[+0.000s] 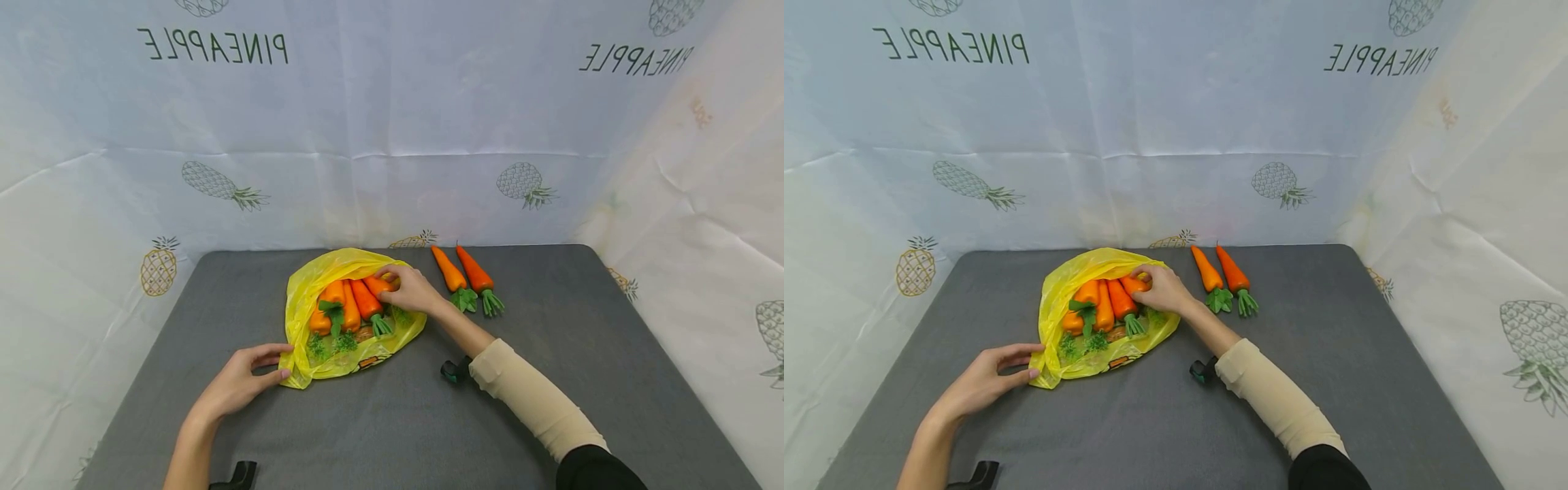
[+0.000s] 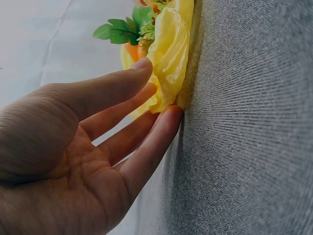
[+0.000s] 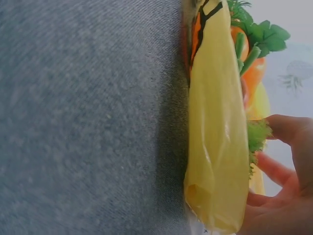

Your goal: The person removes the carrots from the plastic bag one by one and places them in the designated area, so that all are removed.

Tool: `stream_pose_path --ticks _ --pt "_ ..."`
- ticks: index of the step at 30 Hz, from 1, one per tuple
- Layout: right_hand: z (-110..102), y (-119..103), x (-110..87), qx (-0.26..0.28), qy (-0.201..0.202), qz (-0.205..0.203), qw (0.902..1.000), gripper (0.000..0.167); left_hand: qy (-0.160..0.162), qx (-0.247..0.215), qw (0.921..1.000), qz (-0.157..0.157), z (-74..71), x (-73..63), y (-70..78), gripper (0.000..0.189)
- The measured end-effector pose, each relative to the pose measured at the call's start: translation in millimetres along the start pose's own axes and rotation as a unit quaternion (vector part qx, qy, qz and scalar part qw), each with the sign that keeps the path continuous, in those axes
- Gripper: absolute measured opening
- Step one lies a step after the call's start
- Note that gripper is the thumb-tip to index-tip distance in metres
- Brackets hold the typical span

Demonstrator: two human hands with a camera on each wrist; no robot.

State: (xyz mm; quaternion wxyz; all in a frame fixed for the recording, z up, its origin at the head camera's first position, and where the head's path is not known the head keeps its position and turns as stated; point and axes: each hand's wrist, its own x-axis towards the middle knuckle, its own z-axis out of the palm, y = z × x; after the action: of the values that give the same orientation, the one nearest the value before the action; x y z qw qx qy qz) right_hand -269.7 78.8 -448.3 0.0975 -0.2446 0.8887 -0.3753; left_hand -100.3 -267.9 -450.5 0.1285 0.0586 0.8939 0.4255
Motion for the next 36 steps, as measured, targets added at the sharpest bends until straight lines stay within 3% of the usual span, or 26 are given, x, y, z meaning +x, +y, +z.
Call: stream_pose_path --ticks 8,15,36 --pt "-11 2 -7.0 0.020 0.019 -0.026 0.9993 0.037 -0.002 -0.003 1.0000 0.001 -0.5 -0.7 -0.3 0.049" --pt "-21 -4 -14.4 0.043 0.025 -0.015 0.9986 0.034 -0.001 -0.002 1.0000 0.004 -0.6 -1.4 -0.8 0.048" --pt "-47 -13 -47.1 0.081 0.026 -0.033 0.9958 0.030 -0.002 -0.007 1.0000 -0.002 -0.4 -0.6 -0.2 0.048"
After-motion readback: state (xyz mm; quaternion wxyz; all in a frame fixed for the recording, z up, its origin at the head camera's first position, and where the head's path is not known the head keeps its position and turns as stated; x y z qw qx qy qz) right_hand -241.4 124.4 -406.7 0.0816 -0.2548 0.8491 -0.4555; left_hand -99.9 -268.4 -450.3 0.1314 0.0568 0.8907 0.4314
